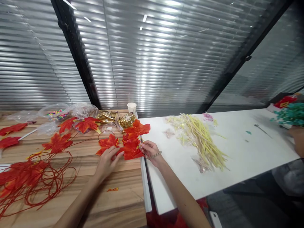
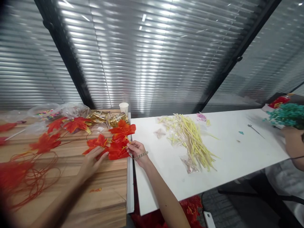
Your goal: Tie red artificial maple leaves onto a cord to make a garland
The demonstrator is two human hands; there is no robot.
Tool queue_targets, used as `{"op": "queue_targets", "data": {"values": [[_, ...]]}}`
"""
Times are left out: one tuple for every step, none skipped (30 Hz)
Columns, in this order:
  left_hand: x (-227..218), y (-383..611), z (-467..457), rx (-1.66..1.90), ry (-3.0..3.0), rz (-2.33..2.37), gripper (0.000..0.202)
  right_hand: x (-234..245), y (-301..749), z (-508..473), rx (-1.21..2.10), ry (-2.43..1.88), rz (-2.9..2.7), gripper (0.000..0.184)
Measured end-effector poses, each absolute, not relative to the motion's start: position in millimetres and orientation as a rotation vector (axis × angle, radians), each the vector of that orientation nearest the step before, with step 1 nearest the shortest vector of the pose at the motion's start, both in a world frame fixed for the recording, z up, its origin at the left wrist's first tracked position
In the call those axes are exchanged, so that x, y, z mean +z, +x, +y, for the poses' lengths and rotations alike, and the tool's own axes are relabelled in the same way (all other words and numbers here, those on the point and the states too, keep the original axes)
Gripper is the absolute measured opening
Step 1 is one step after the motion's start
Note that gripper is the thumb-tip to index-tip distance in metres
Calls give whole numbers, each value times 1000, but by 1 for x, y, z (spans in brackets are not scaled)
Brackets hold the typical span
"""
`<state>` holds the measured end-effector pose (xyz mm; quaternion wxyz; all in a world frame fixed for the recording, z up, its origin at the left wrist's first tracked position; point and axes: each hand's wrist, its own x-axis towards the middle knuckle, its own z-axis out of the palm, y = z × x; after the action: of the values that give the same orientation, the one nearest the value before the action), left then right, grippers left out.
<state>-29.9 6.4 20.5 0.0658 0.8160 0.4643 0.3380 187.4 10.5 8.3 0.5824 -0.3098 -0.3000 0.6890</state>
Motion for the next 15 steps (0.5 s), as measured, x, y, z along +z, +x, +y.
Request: {"op": "queue_targets", "data": {"values": [[22, -30, 6, 1051, 2418, 1393, 30, 10, 189, 11, 1624, -719, -654, 17], [24, -29, 6, 1085, 2374, 1384, 30, 12, 190, 11, 1642, -711, -608, 17], [25, -29, 6, 1116, 2336, 1369, 28, 13, 191, 12, 1660, -699, -559, 17], [26, -29, 6, 1145, 2310, 1353, 26, 14, 191, 13, 1671, -684, -511, 17], [26, -29, 6, 1169, 2297, 1341, 24, 15, 192, 14, 1675, -671, -465, 17], [25, -30, 7, 1187, 2295, 1335, 24, 16, 193, 15, 1672, -659, -418, 17], [24, -31, 8, 1198, 2305, 1335, 24, 16, 193, 17, 1666, -650, -372, 16], [23, -33, 9, 1204, 2324, 1343, 25, 16, 194, 18, 1660, -643, -329, 15], [21, -35, 11, 1199, 2351, 1356, 26, 17, 195, 19, 1660, -637, -293, 14], [20, -37, 13, 1188, 2381, 1370, 28, 17, 197, 20, 1661, -630, -265, 14], [18, -40, 15, 1175, 2415, 1382, 29, 18, 199, 21, 1664, -623, -242, 15], [16, -43, 17, 1162, 2449, 1392, 29, 19, 201, 22, 1662, -617, -224, 14], [15, -46, 19, 1154, 2480, 1399, 30, 19, 203, 23, 1652, -612, -202, 14], [15, -49, 21, 1149, 2506, 1406, 30, 19, 205, 24, 1629, -605, -173, 14], [14, -51, 22, 1151, 2522, 1414, 30, 19, 208, 25, 1596, -602, -144, 14]]}}
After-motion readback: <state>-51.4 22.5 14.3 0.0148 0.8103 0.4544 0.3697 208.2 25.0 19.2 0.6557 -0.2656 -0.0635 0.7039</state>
